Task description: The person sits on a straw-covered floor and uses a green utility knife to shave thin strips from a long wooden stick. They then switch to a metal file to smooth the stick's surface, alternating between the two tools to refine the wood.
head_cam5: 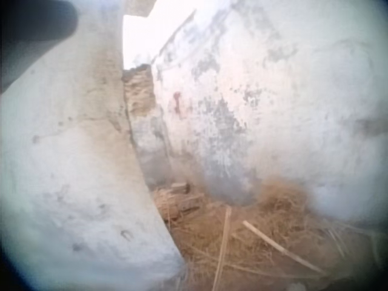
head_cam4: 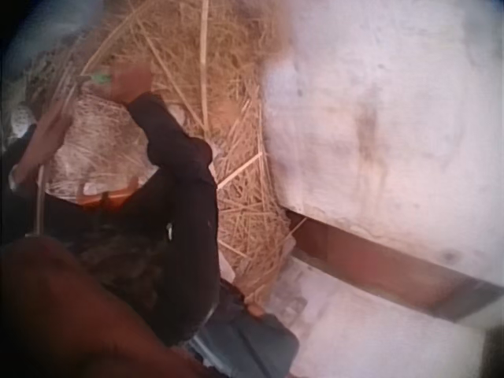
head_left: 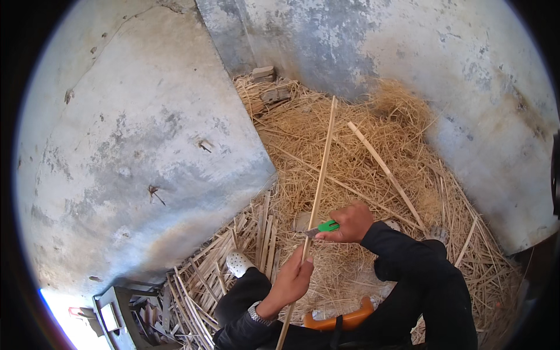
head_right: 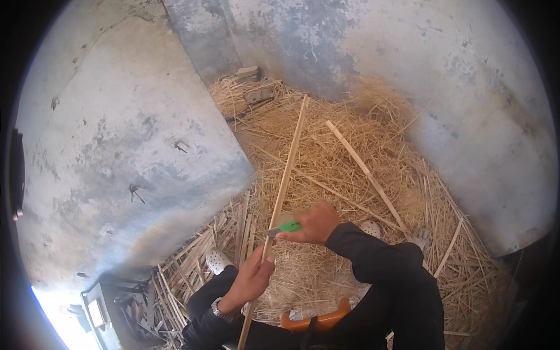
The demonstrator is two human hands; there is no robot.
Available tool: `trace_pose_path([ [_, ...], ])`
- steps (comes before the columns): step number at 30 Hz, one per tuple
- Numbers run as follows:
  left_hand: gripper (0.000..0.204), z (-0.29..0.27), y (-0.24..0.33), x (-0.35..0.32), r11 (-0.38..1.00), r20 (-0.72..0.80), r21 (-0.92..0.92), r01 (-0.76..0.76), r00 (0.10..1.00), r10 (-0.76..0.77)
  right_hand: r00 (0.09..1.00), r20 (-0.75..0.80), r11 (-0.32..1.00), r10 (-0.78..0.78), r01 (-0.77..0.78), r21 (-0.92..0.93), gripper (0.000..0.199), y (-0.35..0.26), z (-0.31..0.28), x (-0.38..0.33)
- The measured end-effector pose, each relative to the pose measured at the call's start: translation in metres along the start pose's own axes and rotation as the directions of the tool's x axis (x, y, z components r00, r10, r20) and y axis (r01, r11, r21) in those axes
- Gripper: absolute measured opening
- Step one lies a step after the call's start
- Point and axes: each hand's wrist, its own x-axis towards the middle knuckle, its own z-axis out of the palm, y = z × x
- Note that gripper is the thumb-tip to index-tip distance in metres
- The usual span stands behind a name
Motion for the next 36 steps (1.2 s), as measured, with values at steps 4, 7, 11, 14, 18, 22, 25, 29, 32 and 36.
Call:
trace_pose_path([
  [4, 0.041, 0.018, 0.012, 0.006, 0.998, -0.051, 0.028, -0.051, 0.997, 0.053, 0.990, -0.057, 0.992, 0.128, -0.129, -0.009, 0.071, 0.037, -0.001, 0.009],
  [7, 0.042, 0.024, 0.017, 0.004, 0.995, -0.075, 0.048, -0.086, 0.993, 0.089, 0.972, -0.011, 0.970, 0.236, -0.235, 0.055, 0.073, 0.039, -0.006, 0.009],
  [11, 0.041, 0.032, 0.018, -0.011, 0.992, -0.025, -0.104, 0.066, 0.997, -0.069, 0.994, 0.043, 0.994, 0.104, -0.105, 0.010, 0.075, 0.021, -0.018, -0.007],
  [14, 0.040, 0.053, 0.019, -0.036, 0.930, 0.057, -0.318, 0.184, 0.983, -0.175, 0.981, 0.006, 0.981, 0.194, -0.194, 0.005, 0.074, 0.049, -0.013, -0.011],
  [18, 0.042, 0.083, 0.029, -0.074, 0.816, 0.124, -0.486, 0.312, 0.949, -0.289, 0.929, 0.070, 0.932, 0.363, -0.363, -0.020, 0.073, 0.085, -0.026, -0.001],
  [22, 0.043, 0.083, 0.014, -0.088, 0.818, 0.039, -0.491, 0.300, 0.946, -0.323, 0.990, 0.137, 0.991, -0.033, 0.014, 0.135, 0.075, 0.021, -0.020, -0.030],
  [25, 0.042, 0.076, 0.012, -0.093, 0.919, -0.101, -0.310, 0.243, 0.953, -0.286, 0.965, 0.243, 0.994, -0.101, 0.090, 0.055, 0.073, -0.025, -0.020, -0.040],
  [29, 0.043, 0.080, 0.022, -0.102, 0.929, -0.120, -0.298, 0.217, 0.957, -0.262, 0.998, 0.002, 0.992, 0.066, -0.065, 0.111, 0.077, 0.002, -0.020, -0.021],
  [32, 0.044, 0.079, 0.026, -0.104, 0.928, -0.135, -0.322, 0.190, 0.961, -0.243, 1.000, -0.010, 0.974, 0.022, -0.019, 0.227, 0.077, -0.003, -0.025, -0.022],
  [36, 0.044, 0.079, 0.032, -0.103, 0.944, -0.173, -0.280, 0.176, 0.958, -0.230, 0.982, -0.090, 0.965, -0.164, 0.178, 0.193, 0.074, -0.037, -0.030, -0.033],
])
